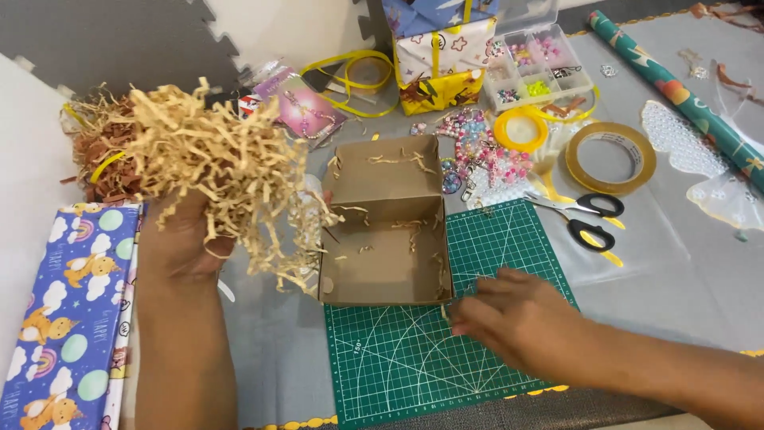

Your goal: The person is packing a keychain into a small cardboard box filled with shredded paper and then preparing to wrap the box in decorative paper.

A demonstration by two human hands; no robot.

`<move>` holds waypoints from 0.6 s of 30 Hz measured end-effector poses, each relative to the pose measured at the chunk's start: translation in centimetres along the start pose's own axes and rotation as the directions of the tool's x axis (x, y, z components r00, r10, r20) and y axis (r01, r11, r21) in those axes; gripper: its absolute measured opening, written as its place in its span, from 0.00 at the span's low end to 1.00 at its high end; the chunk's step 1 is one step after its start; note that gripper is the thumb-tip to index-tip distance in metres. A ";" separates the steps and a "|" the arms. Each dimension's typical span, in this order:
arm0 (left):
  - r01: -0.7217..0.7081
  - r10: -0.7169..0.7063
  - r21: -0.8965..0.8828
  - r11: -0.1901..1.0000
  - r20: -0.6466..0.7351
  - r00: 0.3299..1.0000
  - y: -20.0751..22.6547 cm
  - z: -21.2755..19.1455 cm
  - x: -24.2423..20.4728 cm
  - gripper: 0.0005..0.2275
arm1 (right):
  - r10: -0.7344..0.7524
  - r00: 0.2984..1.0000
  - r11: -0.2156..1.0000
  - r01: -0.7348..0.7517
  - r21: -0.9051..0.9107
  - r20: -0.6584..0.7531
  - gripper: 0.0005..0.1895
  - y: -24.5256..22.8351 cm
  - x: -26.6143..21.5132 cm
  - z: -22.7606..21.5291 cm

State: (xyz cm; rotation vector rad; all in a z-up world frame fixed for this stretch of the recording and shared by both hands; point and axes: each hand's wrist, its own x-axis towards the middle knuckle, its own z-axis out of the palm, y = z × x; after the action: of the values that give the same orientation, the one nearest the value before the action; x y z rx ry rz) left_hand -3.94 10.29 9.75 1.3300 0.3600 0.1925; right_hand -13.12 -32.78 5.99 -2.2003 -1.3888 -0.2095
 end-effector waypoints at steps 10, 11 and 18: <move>-0.047 0.047 -0.059 0.997 -0.005 0.999 0.7 0.3 -1.3 0.13 | 0.198 0.857 0.950 -0.288 0.124 0.475 0.03 2.9 -0.2 -2.1; -0.057 0.057 -0.065 0.996 -0.009 0.998 1.0 0.2 -1.5 0.13 | 0.196 0.857 0.951 -0.285 0.122 0.476 0.03 2.7 -0.4 -2.0; -0.156 0.153 -0.110 0.982 -0.038 0.988 3.6 -1.6 -2.1 0.15 | 0.071 0.934 0.945 -0.175 0.276 0.351 0.09 2.2 1.4 -5.0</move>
State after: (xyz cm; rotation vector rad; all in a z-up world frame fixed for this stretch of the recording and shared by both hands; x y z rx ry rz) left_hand -6.19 11.90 13.25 1.2453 0.2666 0.3574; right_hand -9.82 -34.90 10.02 -2.1150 -1.3396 0.4230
